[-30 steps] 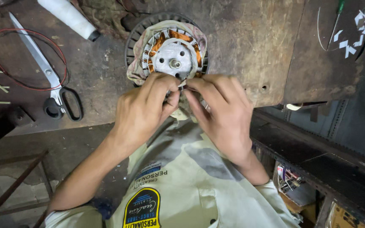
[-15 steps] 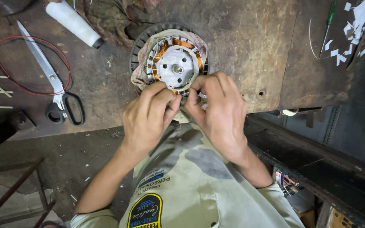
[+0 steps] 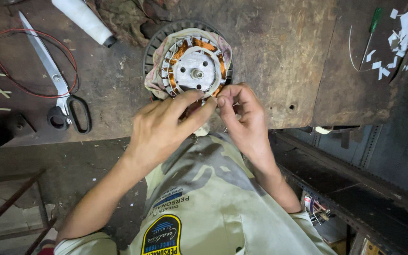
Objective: The person secures copper windings on a motor stator by hand, repeatedly wrapping and tucking white thread into the slots to hold the coils in place. The stator rests on a cloth on a workbench while the person adjusts the thread and coils throughout the clip.
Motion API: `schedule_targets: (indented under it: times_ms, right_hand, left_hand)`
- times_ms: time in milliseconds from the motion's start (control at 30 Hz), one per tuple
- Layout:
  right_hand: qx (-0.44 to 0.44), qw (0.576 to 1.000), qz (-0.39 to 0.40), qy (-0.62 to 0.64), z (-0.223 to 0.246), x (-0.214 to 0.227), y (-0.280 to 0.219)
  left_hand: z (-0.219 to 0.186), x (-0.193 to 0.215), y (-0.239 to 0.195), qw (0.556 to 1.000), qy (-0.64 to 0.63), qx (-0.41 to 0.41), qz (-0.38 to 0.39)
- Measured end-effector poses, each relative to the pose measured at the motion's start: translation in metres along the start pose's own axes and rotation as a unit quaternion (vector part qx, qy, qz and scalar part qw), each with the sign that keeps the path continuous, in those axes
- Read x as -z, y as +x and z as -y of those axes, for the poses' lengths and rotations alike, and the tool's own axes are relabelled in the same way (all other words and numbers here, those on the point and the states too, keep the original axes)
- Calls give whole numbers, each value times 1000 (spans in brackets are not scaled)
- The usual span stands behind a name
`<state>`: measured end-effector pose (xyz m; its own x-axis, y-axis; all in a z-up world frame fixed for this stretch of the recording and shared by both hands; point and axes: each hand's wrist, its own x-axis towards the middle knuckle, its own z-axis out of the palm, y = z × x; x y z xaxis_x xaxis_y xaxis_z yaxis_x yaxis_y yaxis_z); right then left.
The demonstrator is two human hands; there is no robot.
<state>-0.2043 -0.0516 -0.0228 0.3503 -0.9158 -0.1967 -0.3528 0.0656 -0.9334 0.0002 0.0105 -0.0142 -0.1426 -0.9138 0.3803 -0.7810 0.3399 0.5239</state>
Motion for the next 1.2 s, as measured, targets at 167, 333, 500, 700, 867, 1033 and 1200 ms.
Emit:
schedule_targets:
  times_ms: [167, 333, 500, 700, 867, 1033, 1200]
  right_hand:
    - [-8, 999, 7, 37, -3, 0, -2]
    - [118, 978, 6, -172, 8, 3, -5]
    - [216, 942, 21, -256, 4, 10, -2]
    - [6, 979, 194, -61, 0, 35, -12]
    - [253, 944, 197, -73, 25, 39, -18]
    - [378, 911, 166, -4, 30, 19, -1]
    - [294, 922, 111, 225, -15, -6, -2]
  left_hand:
    - [3, 5, 2, 998, 57, -33, 15]
    - [7, 5, 0, 996, 70, -53, 13]
    - [8, 2, -3, 998, 42, -46, 0]
    - [9, 3, -3, 998, 46, -50, 0]
    - [7, 2, -5, 998, 40, -40, -2]
    - [5, -1, -7, 1000, 7, -20, -4]
    - [6, -3, -6, 999, -43, 14, -17]
